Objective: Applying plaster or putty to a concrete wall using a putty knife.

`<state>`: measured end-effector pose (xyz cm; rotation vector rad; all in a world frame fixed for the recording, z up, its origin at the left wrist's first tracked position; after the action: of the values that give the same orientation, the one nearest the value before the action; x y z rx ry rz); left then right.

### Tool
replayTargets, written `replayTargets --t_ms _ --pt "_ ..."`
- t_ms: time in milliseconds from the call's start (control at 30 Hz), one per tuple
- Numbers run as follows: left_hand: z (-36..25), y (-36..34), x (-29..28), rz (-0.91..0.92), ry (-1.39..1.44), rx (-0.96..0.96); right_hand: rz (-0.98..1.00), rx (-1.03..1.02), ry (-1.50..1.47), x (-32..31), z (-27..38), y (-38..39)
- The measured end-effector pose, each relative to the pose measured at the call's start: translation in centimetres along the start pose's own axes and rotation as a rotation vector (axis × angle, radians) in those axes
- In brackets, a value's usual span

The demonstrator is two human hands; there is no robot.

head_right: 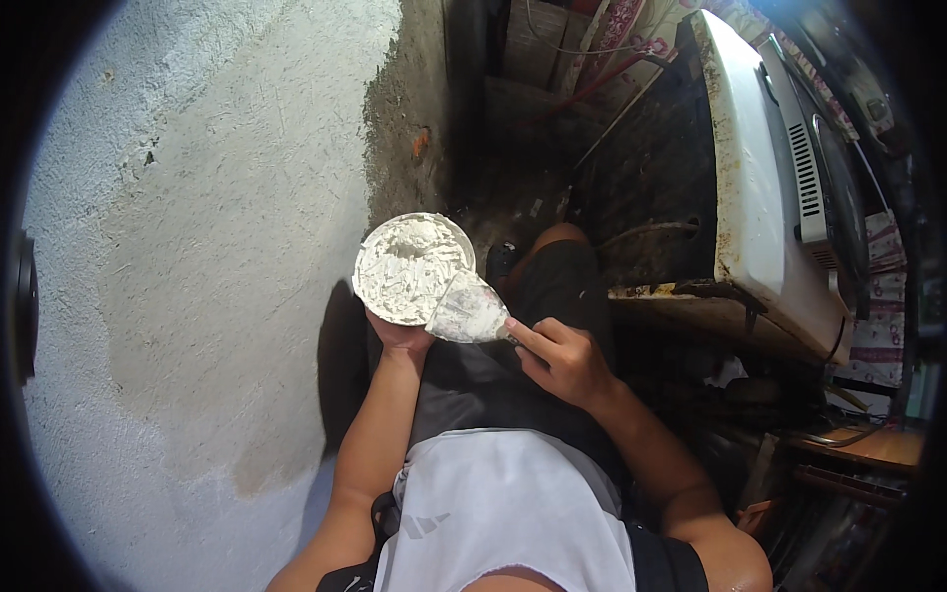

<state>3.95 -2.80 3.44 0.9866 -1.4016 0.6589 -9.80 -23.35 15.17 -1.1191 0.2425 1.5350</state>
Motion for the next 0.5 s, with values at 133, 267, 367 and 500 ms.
replayTargets --t_ms 133,267,367,500 --pt "0.0 0.1 -0.2 -0.010 0.028 -0.063 0.043 0.051 -0.022 -2.6 0.7 0.3" --pt "-0.3 -0.2 -1.1 0.031 0.011 0.019 -0.054 0.087 -0.066 -4.2 0.7 -0.9" --pt "-0.4 -0.3 -1.3 -0.027 -0.183 0.060 -0.159 0.024 -0.035 -1.5 0.3 -2.7" --pt "0.8 0.2 2.5 0.149 0.047 -0.121 -0.134 -0.017 0.032 3.3 -0.8 -1.6"
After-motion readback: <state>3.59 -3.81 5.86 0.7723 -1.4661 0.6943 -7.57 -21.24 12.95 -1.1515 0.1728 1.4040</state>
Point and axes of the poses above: each hand's wrist, its own y-axis away from the middle knuckle, its own x-axis out of the palm, z = x × y, the point moved 3 cm from there along -y, towards the middle knuckle, and after that the axes turned 9 degrees about -x, right-handed, at the moved point
